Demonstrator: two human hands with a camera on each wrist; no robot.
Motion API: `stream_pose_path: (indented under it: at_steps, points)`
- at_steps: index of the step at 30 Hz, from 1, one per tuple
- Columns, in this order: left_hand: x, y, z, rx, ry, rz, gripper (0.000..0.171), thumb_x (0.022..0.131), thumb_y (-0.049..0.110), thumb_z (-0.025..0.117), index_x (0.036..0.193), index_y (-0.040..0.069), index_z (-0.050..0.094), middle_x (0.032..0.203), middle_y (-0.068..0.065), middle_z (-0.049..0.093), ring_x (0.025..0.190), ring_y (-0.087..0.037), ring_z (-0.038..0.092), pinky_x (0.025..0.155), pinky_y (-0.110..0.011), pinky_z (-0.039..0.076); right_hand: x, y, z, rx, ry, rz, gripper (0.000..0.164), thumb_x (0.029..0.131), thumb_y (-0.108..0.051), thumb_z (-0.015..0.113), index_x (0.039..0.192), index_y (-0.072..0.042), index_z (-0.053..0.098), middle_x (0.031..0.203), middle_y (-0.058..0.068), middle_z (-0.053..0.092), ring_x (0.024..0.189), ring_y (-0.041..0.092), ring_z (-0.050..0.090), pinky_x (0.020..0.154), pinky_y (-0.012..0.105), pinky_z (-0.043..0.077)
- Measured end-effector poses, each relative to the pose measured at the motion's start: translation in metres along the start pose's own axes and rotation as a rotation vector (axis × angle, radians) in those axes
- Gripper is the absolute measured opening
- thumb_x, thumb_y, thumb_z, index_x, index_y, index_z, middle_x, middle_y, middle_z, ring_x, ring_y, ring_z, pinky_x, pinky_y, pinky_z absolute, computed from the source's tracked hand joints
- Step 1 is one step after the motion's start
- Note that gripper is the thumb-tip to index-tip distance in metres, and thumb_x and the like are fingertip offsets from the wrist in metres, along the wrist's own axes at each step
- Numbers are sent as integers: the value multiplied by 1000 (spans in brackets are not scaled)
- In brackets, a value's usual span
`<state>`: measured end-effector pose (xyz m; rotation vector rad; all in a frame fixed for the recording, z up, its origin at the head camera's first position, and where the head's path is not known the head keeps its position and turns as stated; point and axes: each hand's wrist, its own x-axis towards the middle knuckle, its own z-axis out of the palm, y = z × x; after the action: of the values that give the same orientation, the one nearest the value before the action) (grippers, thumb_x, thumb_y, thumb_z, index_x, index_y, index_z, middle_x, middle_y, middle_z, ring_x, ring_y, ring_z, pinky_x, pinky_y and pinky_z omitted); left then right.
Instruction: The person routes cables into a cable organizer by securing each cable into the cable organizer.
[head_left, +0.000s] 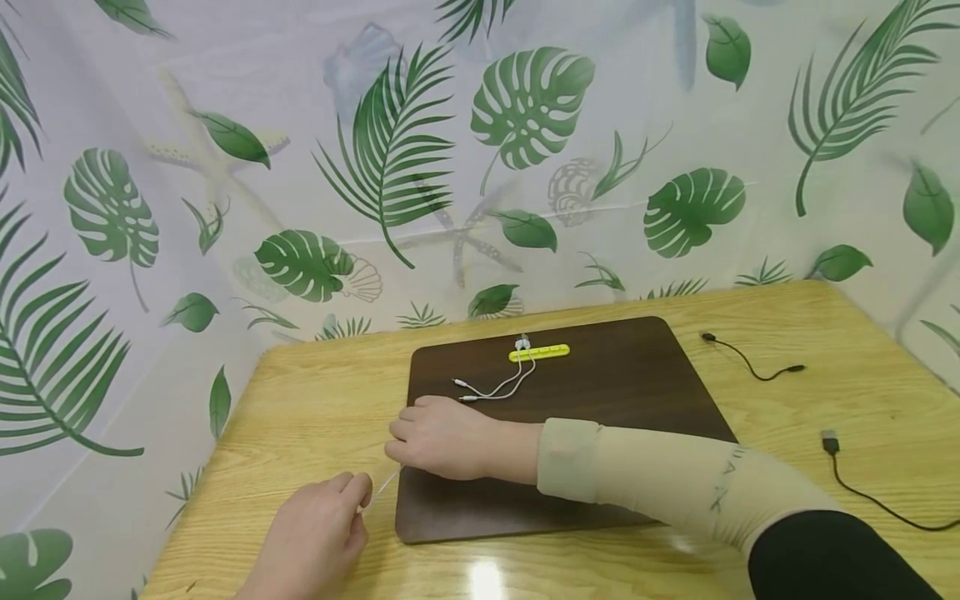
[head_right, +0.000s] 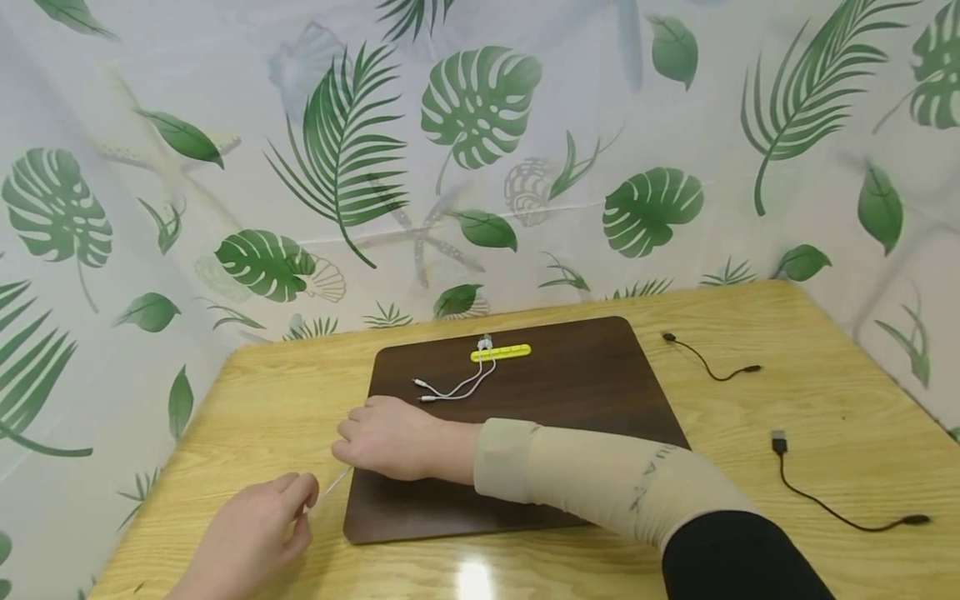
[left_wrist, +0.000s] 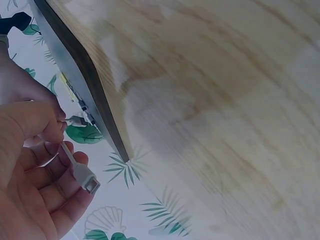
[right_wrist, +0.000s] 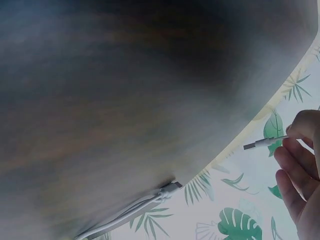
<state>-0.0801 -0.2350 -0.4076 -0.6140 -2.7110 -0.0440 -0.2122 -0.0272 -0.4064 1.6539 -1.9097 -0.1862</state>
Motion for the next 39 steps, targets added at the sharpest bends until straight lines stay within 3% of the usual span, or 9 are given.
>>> stream_pose_path:
  at_steps: [8,13,18,26,33,39]
  points:
    - [5,4,-1,8,-5,21,30,67,-4,75,82,17,60,68,12,49,53,-4,35,54,-22,38,-10,4,-2,-17,23,-26,13,106,-20,59,94,-24,64,88,-10,62,78,10,59,69,24,43]
    - [9,6,1,11,29,51,31,65,-4,75,82,17,59,68,12,48,54,-5,37,54,-22,38,-15,7,-4,-42,12,-45,8,105,-21,59,99,-22,66,95,-10,66,82,11,61,72,25,45]
    - [13,8,3,28,84,84,32,63,-4,75,82,17,59,67,11,49,53,-8,42,54,-23,39,-20,10,-5,-53,21,-46,7,103,-21,61,97,-22,64,91,-10,65,81,12,60,71,26,45]
    - [17,12,5,27,83,107,33,62,-4,76,82,17,60,68,11,51,53,-8,43,55,-24,41,-28,14,-7,-57,-12,-62,10,104,-21,61,94,-22,62,89,-9,64,81,12,61,71,26,45]
    - [22,15,10,28,144,134,35,60,-4,75,83,17,60,68,10,51,54,-10,47,54,-24,41,-38,18,-8,-58,-13,-63,7,103,-20,63,97,-21,63,91,-9,65,84,12,61,73,26,46]
    - [26,20,11,17,107,141,35,60,-2,78,82,17,60,69,11,50,56,-9,45,56,-24,42,-45,21,-9,-46,-27,-82,6,102,-19,64,97,-21,62,92,-8,65,84,12,61,73,26,47]
